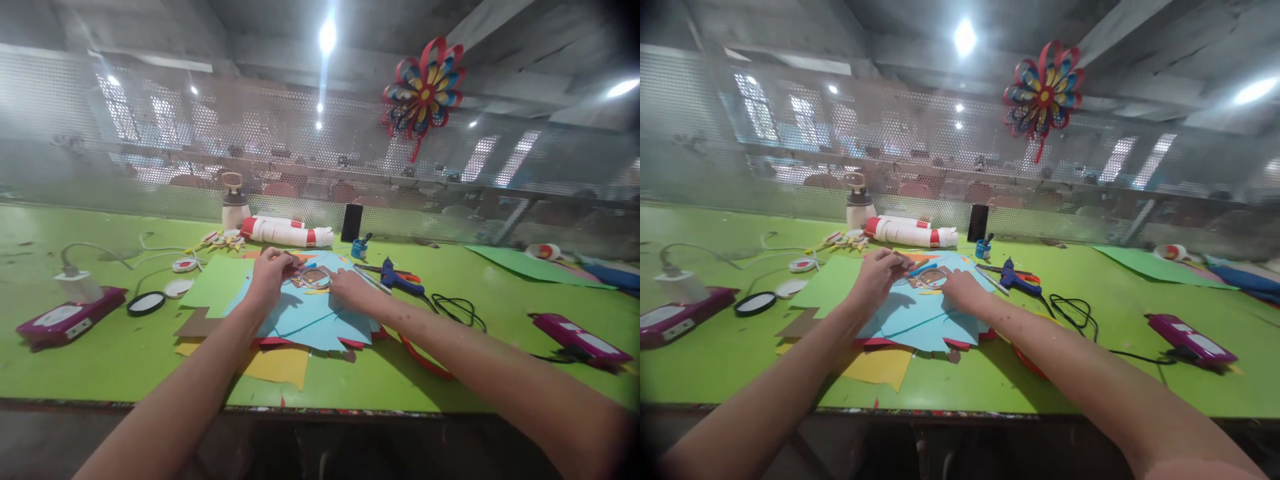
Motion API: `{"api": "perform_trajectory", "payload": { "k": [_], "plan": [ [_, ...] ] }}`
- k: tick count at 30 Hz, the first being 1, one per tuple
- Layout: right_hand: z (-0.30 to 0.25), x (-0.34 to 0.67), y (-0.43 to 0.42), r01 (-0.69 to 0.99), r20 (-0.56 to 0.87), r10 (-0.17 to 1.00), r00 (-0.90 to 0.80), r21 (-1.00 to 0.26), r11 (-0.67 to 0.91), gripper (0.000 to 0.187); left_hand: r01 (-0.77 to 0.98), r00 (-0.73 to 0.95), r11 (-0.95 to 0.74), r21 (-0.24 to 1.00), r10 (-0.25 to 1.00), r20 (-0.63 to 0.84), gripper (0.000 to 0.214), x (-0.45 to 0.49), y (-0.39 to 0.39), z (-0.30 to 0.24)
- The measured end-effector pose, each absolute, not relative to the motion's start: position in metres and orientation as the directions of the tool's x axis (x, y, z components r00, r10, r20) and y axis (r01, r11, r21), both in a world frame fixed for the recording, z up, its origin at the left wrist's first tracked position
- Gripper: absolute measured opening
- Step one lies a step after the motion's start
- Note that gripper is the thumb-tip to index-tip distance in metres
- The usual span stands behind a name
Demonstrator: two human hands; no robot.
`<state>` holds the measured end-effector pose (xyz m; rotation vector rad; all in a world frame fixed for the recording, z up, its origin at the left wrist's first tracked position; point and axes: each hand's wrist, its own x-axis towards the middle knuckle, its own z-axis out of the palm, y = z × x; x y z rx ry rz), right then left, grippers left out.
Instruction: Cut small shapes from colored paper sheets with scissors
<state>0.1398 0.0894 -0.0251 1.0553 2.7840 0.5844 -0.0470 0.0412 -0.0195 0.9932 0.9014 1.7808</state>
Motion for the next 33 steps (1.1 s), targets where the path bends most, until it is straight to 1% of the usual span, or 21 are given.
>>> {"api": "perform_trajectory", "payload": {
  "k": [2,5,7,11,14,16,20,23,26,28,33],
  "plan": [
    [-0.026,0.146,0.088,0.628,0.093,0.645,-0.758,0.372,0.684,0.024,-0.331,-0.271,-0.303,0.894,0.938,0.218,0.017,-0.046,0.043,-0.022],
    [-0.026,0.158,0.085,0.651,0.216,0.616,-0.758,0.322,0.688,0.01,-0.314,-0.232,-0.248,0.916,0.956,0.179,0.016,-0.045,0.043,-0.024],
    [-0.025,0.166,0.08,0.655,0.321,0.575,-0.753,0.272,0.705,0.016,-0.309,-0.184,-0.214,0.927,0.969,0.163,0.016,-0.045,0.041,-0.022],
    [-0.028,0.18,0.068,0.631,0.548,0.469,-0.692,0.145,0.762,0.021,-0.307,-0.034,-0.112,0.945,0.994,0.107,0.027,-0.038,0.034,-0.018],
    [-0.031,0.187,0.06,0.6,0.688,0.409,-0.599,0.047,0.799,0.021,-0.306,0.083,-0.021,0.952,0.995,0.049,0.015,-0.03,0.03,-0.022],
    [-0.033,0.191,0.057,0.575,0.749,0.383,-0.541,-0.004,0.818,0.02,-0.301,0.146,0.048,0.952,0.989,-0.003,0.013,-0.024,0.03,-0.027],
    [-0.034,0.196,0.054,0.519,0.793,0.355,-0.494,-0.058,0.853,0.018,-0.297,0.256,0.182,0.937,0.961,-0.105,0.013,-0.016,0.029,-0.036],
    [-0.035,0.197,0.055,0.497,0.803,0.351,-0.482,-0.08,0.864,0.019,-0.297,0.295,0.245,0.923,0.943,-0.156,0.013,-0.013,0.027,-0.037],
    [-0.038,0.195,0.057,0.479,0.802,0.35,-0.485,-0.091,0.873,0.018,-0.263,0.272,0.256,0.93,0.945,-0.183,0.013,-0.011,0.025,-0.034],
    [-0.041,0.194,0.059,0.471,0.8,0.348,-0.488,-0.094,0.877,0.018,-0.24,0.265,0.241,0.94,0.948,-0.175,0.01,-0.011,0.024,-0.034],
    [-0.045,0.19,0.057,0.47,0.8,0.328,-0.503,-0.066,0.88,0.018,-0.216,0.309,0.219,0.951,0.94,-0.146,0.009,-0.01,0.022,-0.035]
  ]
}}
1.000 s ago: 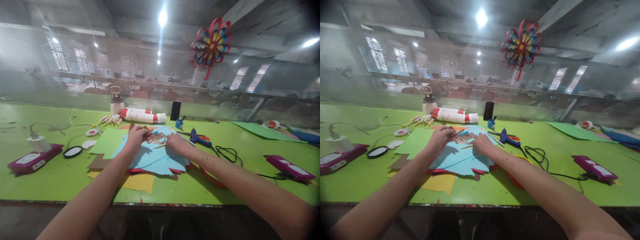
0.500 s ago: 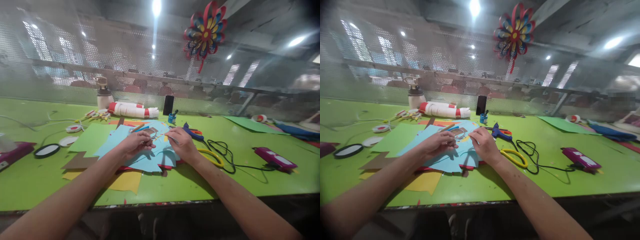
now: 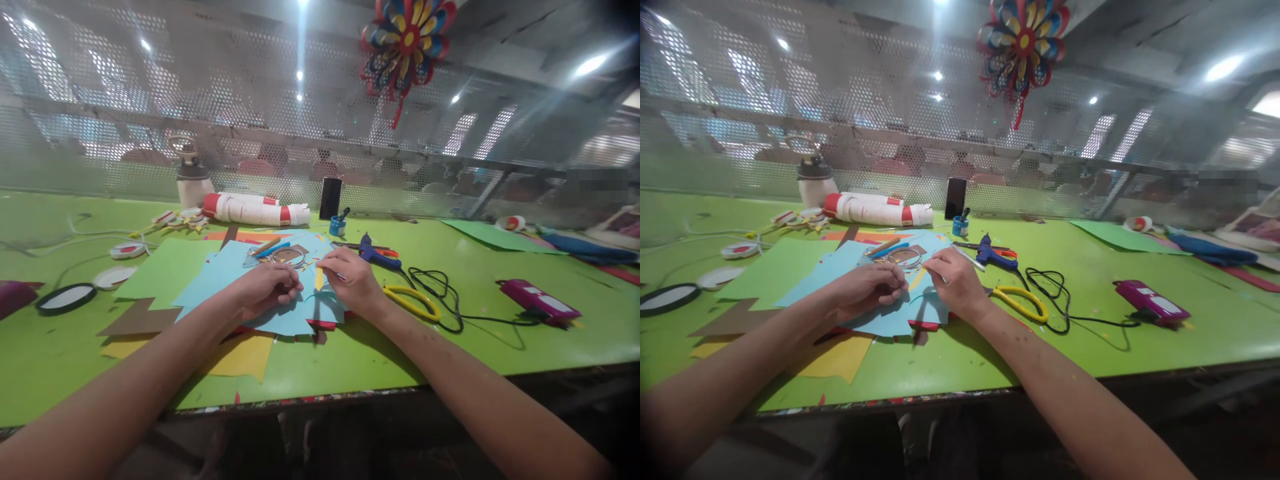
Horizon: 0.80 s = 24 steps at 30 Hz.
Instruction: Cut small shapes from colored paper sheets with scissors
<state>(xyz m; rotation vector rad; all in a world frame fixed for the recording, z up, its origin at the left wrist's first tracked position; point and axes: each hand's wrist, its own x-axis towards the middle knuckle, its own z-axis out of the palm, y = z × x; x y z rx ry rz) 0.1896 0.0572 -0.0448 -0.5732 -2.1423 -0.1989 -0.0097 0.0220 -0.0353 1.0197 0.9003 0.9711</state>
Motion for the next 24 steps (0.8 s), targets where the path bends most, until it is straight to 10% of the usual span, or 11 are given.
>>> {"api": "perform_trajectory", "payload": {
  "k": [19,24],
  "plan": [
    [-0.037,0.179,0.037,0.508,0.803,0.174,-0.57,0.179,0.842,0.028,-0.21,0.4,0.263,0.942,0.902,-0.163,0.028,-0.001,0.011,-0.023],
    [-0.038,0.179,0.036,0.447,0.792,0.309,-0.527,-0.051,0.893,0.029,-0.208,0.407,0.229,0.951,0.904,-0.128,0.029,-0.002,0.012,-0.026]
  ]
}}
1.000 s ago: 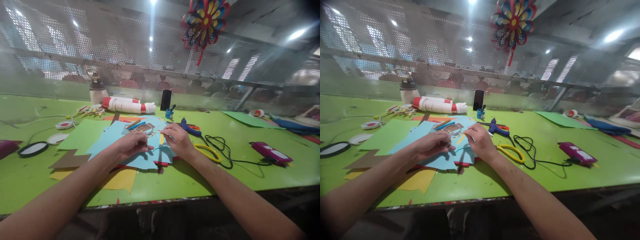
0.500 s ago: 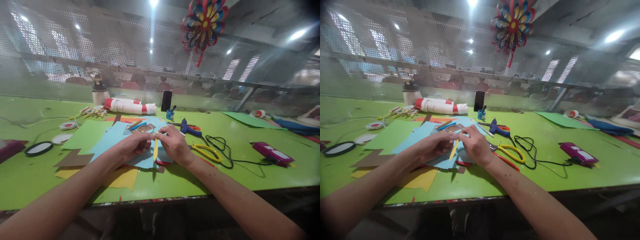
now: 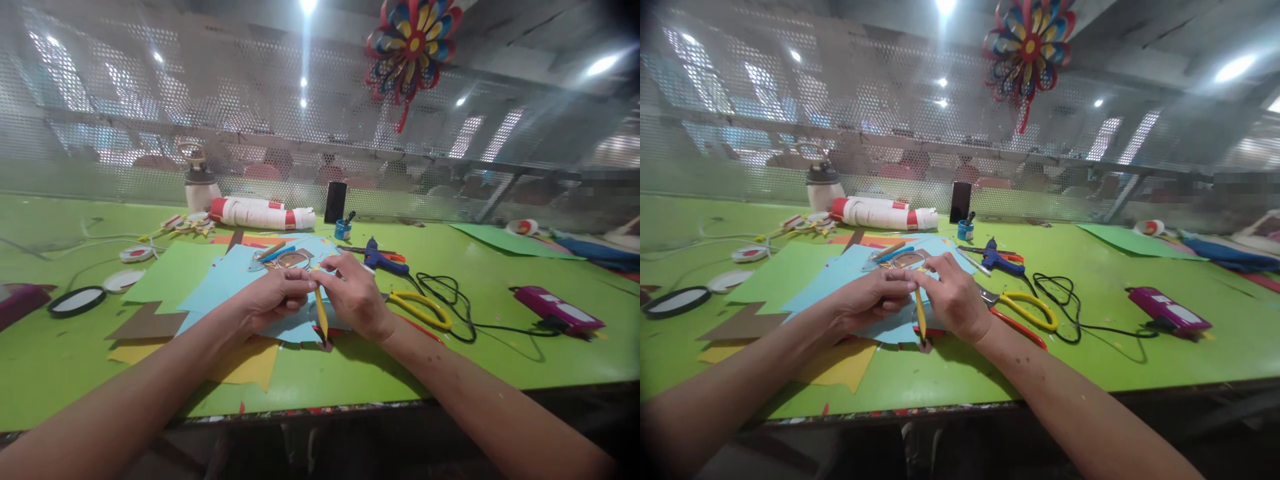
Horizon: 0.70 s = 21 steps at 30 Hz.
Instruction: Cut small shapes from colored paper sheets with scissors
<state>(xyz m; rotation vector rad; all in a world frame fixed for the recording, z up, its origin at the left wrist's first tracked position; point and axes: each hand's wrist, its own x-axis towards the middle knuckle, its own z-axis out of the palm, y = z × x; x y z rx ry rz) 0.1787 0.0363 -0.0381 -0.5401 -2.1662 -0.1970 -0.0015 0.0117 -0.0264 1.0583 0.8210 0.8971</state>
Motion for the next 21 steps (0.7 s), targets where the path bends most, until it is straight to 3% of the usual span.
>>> {"api": "perform_trajectory", "payload": {
  "k": [3,6,12,16,21],
  "plan": [
    [-0.037,0.18,0.04,0.335,0.715,0.628,-0.308,-0.537,0.775,0.028,-0.162,0.392,0.216,0.963,0.91,-0.138,0.032,-0.002,0.012,-0.027],
    [-0.034,0.181,0.044,0.234,0.549,0.812,-0.201,-0.778,0.583,0.024,-0.11,0.378,0.194,0.975,0.915,-0.14,0.035,-0.001,0.012,-0.028],
    [-0.025,0.175,0.036,0.113,0.271,0.894,-0.357,-0.937,0.329,0.029,-0.016,0.396,0.137,0.99,0.91,-0.119,0.031,0.002,0.01,-0.026],
    [-0.019,0.173,0.029,0.037,0.206,0.907,-0.368,-0.971,0.236,0.022,-0.033,0.447,0.131,0.991,0.889,-0.103,0.032,0.003,0.004,-0.02],
    [-0.019,0.174,0.03,-0.05,0.133,0.922,-0.365,-0.991,0.123,0.029,-0.064,0.467,0.13,0.989,0.88,-0.085,0.028,0.0,0.003,-0.017]
  ]
}}
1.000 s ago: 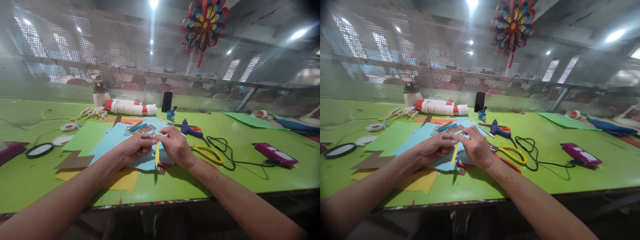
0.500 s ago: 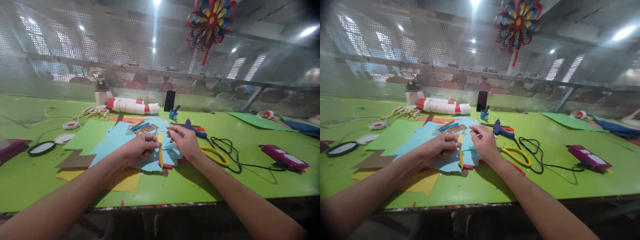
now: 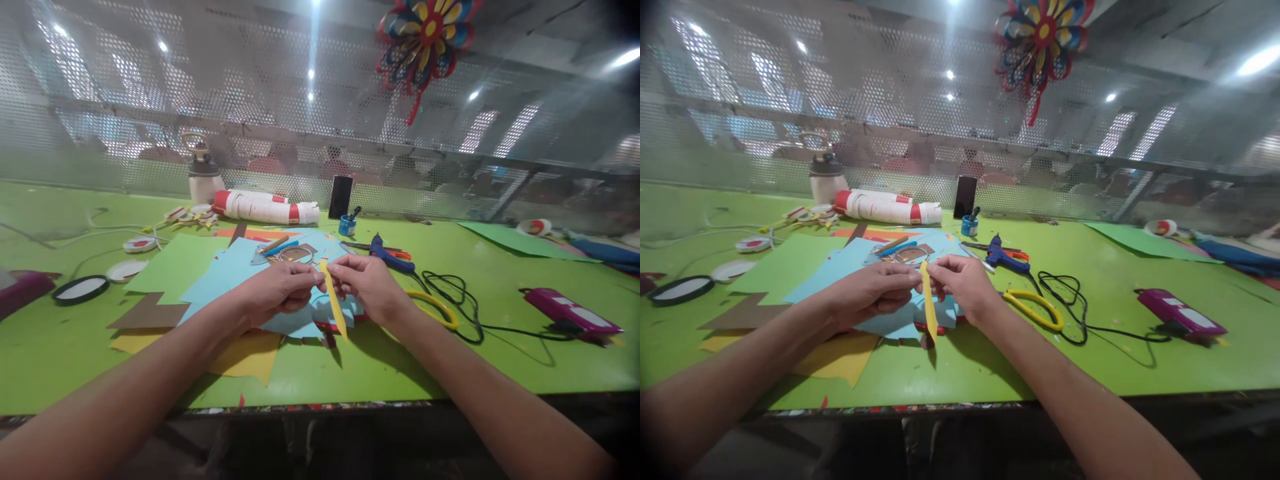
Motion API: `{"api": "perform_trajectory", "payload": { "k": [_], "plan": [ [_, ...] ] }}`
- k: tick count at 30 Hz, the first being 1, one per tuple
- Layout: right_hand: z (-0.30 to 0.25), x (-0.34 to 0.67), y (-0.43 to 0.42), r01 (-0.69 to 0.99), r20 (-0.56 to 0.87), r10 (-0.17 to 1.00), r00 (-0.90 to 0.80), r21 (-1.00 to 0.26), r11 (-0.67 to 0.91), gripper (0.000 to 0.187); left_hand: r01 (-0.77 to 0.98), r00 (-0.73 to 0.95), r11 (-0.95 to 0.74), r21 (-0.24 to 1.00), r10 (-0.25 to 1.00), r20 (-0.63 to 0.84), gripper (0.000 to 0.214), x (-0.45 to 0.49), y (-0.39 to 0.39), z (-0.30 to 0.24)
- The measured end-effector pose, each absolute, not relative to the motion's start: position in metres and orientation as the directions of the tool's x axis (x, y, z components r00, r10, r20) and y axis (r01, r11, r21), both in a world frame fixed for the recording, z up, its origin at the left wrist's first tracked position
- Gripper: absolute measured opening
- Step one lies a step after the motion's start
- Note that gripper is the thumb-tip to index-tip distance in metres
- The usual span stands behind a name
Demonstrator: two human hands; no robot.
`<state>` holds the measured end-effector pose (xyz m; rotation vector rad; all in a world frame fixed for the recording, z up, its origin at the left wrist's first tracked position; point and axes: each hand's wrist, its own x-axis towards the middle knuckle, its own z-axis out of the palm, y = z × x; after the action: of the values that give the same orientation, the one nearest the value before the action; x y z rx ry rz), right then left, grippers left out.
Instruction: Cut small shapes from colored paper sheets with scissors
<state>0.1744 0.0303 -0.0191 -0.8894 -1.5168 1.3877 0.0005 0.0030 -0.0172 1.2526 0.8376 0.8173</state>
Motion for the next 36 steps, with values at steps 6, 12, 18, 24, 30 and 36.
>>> {"api": "perform_trajectory", "payload": {
  "k": [6,12,18,24,30,36],
  "plan": [
    [-0.023,0.168,0.034,-0.059,0.047,0.949,-0.311,-0.998,0.03,0.029,0.064,0.17,-0.023,0.998,0.985,0.011,0.016,-0.014,0.016,-0.012],
    [-0.019,0.146,0.031,0.051,0.022,0.965,-0.261,-0.998,0.036,0.017,0.371,0.061,-0.166,0.914,0.986,0.154,0.014,-0.033,0.02,0.005],
    [-0.035,0.126,0.036,0.312,-0.055,0.976,-0.213,-0.95,0.015,0.016,0.67,0.263,-0.406,0.622,0.913,0.313,0.025,-0.049,0.002,-0.025],
    [-0.044,0.127,0.046,0.553,-0.154,0.969,-0.193,-0.833,-0.022,0.025,0.743,0.568,-0.637,0.205,0.762,0.31,0.053,-0.048,-0.023,-0.047],
    [-0.037,0.125,0.052,0.592,-0.237,0.944,-0.23,-0.804,-0.058,0.026,0.696,0.68,-0.716,0.059,0.683,0.267,0.041,-0.041,-0.025,-0.047],
    [-0.017,0.131,0.047,0.54,-0.269,0.923,-0.275,-0.838,-0.083,0.025,0.677,0.698,-0.735,0.052,0.662,0.271,0.039,-0.04,-0.025,-0.05]
  ]
}}
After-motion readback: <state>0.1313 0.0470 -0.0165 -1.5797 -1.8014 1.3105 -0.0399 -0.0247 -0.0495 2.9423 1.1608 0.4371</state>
